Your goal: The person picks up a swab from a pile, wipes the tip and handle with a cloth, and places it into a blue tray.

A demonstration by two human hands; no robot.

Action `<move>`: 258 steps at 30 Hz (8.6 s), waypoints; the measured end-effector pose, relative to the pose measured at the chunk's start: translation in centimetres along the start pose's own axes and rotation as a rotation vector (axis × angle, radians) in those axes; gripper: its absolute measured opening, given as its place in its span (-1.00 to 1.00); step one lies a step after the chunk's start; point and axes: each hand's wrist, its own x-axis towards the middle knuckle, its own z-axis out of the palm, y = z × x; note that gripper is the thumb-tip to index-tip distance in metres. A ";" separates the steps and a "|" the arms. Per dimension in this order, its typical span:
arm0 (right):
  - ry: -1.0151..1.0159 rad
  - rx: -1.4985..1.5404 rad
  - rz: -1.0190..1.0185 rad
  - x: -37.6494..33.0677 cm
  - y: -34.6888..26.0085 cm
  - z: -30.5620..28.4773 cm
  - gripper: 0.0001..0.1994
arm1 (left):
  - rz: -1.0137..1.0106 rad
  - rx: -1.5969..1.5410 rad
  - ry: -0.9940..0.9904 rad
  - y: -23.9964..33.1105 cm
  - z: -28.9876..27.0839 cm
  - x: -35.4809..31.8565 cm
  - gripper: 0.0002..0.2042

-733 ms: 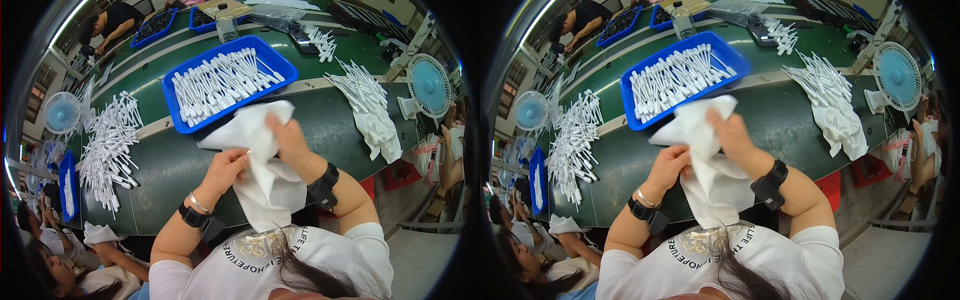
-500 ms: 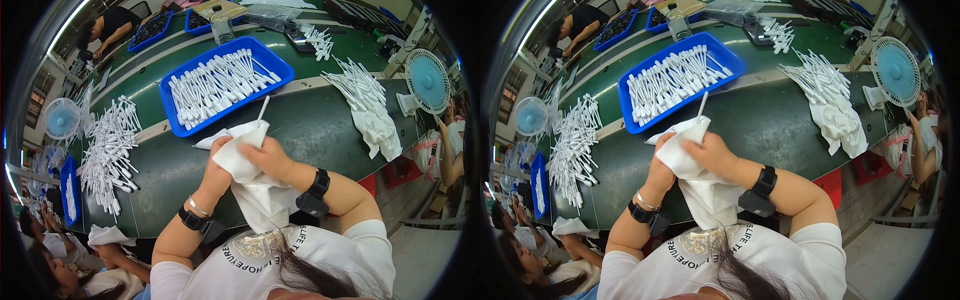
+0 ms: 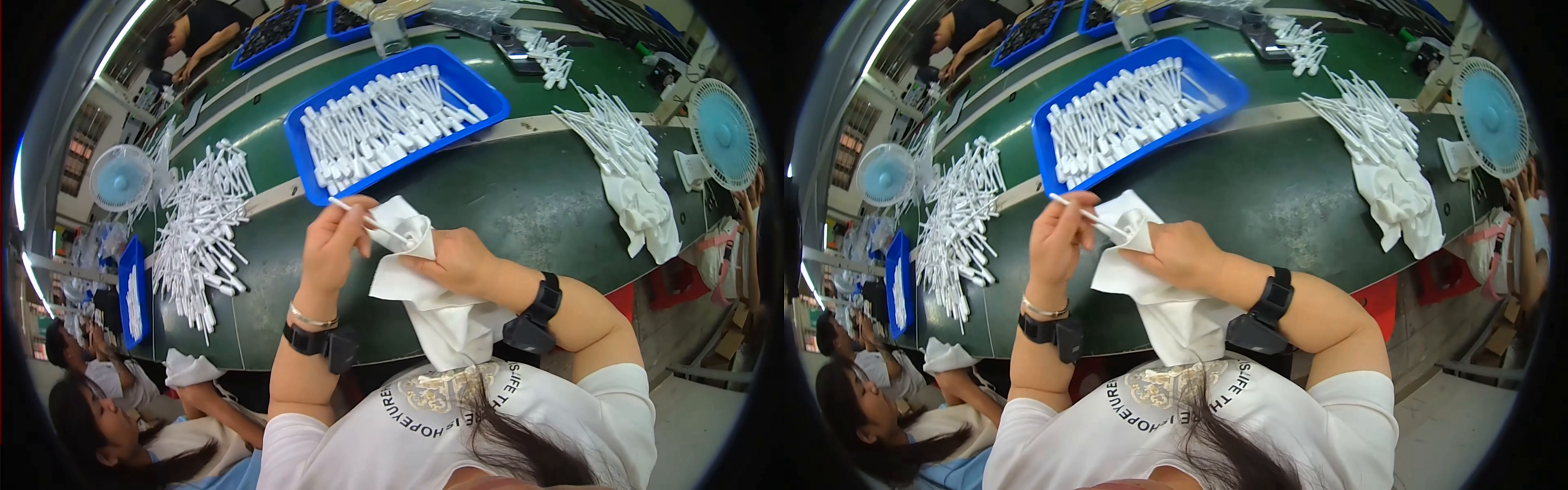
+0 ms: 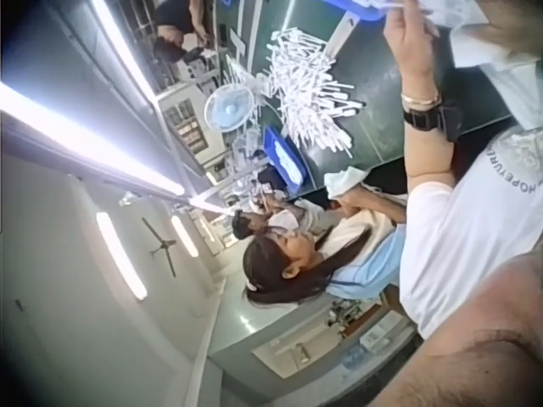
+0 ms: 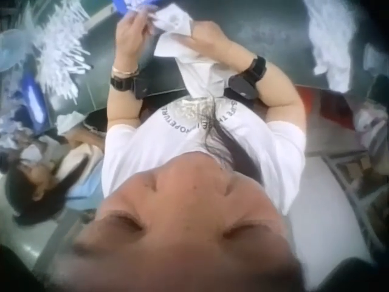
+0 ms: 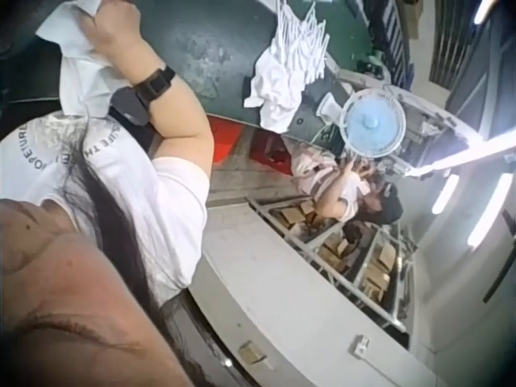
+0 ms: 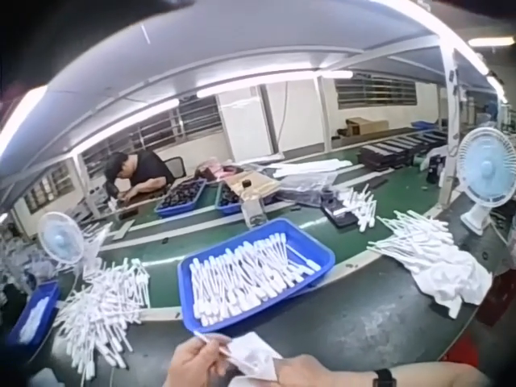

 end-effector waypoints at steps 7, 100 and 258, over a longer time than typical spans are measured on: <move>0.021 -0.098 0.061 0.6 0.1 -2.0 -0.79 | 0.049 -0.133 0.101 0.2 -0.1 -0.3 -0.79; 0.000 0.622 0.251 1.4 2.2 -1.2 -0.78 | 0.072 1.486 0.465 4.3 -22.8 -1.7 -0.79; -0.215 1.028 0.044 0.3 -0.3 -0.3 -0.68 | 0.219 -0.158 -0.052 -0.8 2.7 -2.0 -0.85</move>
